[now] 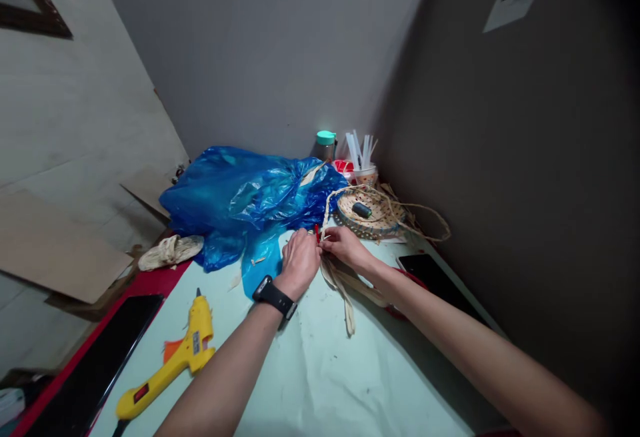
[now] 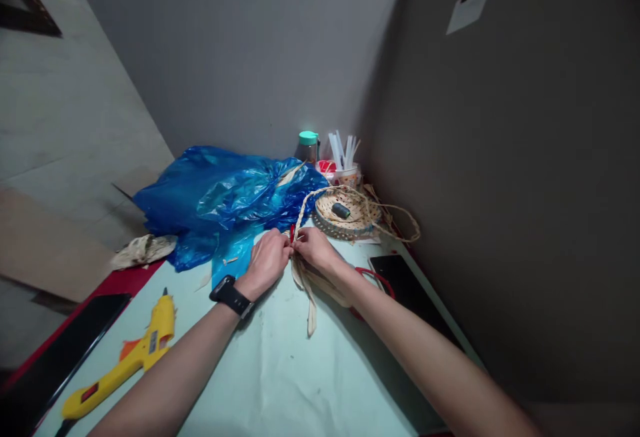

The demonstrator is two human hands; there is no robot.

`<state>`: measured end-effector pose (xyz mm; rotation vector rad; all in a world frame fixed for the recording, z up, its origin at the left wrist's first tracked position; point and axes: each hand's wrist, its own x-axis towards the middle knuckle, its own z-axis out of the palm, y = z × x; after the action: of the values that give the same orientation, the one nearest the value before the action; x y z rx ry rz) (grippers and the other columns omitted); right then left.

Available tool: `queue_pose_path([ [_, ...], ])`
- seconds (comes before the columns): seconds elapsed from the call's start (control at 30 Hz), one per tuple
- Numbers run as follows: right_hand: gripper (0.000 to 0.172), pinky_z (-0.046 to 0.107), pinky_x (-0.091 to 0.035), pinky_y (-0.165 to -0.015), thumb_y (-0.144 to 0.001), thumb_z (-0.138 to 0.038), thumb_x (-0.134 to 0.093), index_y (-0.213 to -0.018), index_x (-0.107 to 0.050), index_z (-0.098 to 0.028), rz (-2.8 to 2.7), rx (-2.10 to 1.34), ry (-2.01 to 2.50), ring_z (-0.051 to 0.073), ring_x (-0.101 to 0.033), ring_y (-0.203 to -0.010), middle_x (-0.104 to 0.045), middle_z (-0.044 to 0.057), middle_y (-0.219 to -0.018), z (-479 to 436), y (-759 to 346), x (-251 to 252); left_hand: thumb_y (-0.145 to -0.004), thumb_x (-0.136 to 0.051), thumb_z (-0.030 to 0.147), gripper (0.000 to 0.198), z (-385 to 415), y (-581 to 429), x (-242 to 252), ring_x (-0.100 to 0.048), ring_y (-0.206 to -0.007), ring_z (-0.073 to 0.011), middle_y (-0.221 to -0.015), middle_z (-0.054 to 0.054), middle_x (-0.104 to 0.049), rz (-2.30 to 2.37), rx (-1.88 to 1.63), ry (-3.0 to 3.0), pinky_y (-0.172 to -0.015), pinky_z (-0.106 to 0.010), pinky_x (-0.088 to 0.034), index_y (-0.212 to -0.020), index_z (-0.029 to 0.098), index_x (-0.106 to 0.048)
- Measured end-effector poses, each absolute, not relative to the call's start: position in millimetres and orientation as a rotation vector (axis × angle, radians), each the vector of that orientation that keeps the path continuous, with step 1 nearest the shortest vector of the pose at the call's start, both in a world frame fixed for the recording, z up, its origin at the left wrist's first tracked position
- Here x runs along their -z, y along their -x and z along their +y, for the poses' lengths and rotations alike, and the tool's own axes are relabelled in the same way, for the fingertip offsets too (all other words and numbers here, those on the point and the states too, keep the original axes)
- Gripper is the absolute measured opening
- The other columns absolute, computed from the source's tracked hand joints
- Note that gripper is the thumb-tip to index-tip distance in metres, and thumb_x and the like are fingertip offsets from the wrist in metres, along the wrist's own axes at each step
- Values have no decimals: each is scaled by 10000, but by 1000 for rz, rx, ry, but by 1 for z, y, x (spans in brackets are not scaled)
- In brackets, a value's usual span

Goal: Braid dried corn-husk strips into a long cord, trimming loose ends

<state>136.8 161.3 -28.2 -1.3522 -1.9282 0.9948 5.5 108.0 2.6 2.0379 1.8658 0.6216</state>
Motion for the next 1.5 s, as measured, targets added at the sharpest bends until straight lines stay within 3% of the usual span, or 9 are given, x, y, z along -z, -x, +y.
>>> queue_pose_path([
  [0.07,102,215,-388,-576,-717,-210,-604,-766,-654,-135,-1946,-952,1388,153,-563,-642,-637,16,-660,162,-135,26,-829,-492,175,130,109,-3,-4,-535,-1048,-274,-1043,-146,-605,1853,-540,-2103,-841,-350,-386,-872,160,-614],
  [0.2,104,221,-356,-572,-718,-203,-603,-777,-642,-127,-2012,-865,1437,165,-560,-682,-634,32,-698,161,-134,13,-839,-466,183,124,114,5,-10,-584,-872,-226,-904,-95,-639,1779,-419,-2176,-732,-303,-394,-875,170,-584],
  [0.4,107,245,-321,-626,-761,-145,-545,-846,-608,-130,-2124,-720,1428,178,-538,-727,-625,56,-758,147,-141,-4,-749,-538,166,79,119,19,-33,-577,-705,-167,-701,-15,-648,1661,-393,-2253,-597,-239,-338,-682,192,-573],
  [0.63,115,244,-279,-620,-848,-150,-479,-959,-506,-162,-2126,-643,1389,151,-467,-680,-585,34,-792,133,-139,-12,-734,-542,177,100,148,16,-48,-567,-702,-186,-685,-41,-650,1760,-606,-2307,-616,-258,-319,-689,195,-630],
  [0.93,172,235,-299,-626,-810,-99,-475,-972,-503,-147,-2065,-676,1412,150,-482,-699,-597,47,-820,133,-139,0,-699,-505,112,166,177,-12,-7,-548,-670,-149,-733,-51,-661,1584,-823,-2270,-610,-230,-368,-650,126,-663],
  [1.07,102,219,-307,-600,-767,-83,-491,-832,-550,-136,-2075,-734,1402,140,-506,-682,-602,35,-753,135,-140,0,-699,-515,92,155,172,-11,-1,-559,-704,-148,-761,-32,-655,1496,-896,-2262,-635,-226,-397,-728,143,-659],
  [1.2,121,215,-304,-597,-789,-113,-485,-864,-579,-128,-2099,-729,1381,136,-520,-688,-621,37,-763,133,-139,0,-716,-460,21,292,162,-10,0,-575,-722,-147,-800,-30,-660,1482,-985,-2221,-676,-234,-436,-906,152,-638],
  [1.33,103,224,-278,-577,-783,-120,-501,-768,-602,-122,-2149,-702,1418,127,-493,-650,-607,34,-691,133,-141,-3,-756,-433,9,393,152,-9,-1,-601,-878,-176,-1023,-93,-652,1534,-1111,-2143,-818,-286,-460,-1087,145,-594],
  [1.5,166,247,-254,-559,-795,-152,-509,-666,-609,-120,-2208,-666,1515,129,-477,-604,-601,48,-623,134,-139,-8,-799,-439,53,332,133,-5,-12,-570,-1047,-220,-1103,-96,-642,1581,-1174,-2071,-952,-348,-408,-1046,168,-627],
])
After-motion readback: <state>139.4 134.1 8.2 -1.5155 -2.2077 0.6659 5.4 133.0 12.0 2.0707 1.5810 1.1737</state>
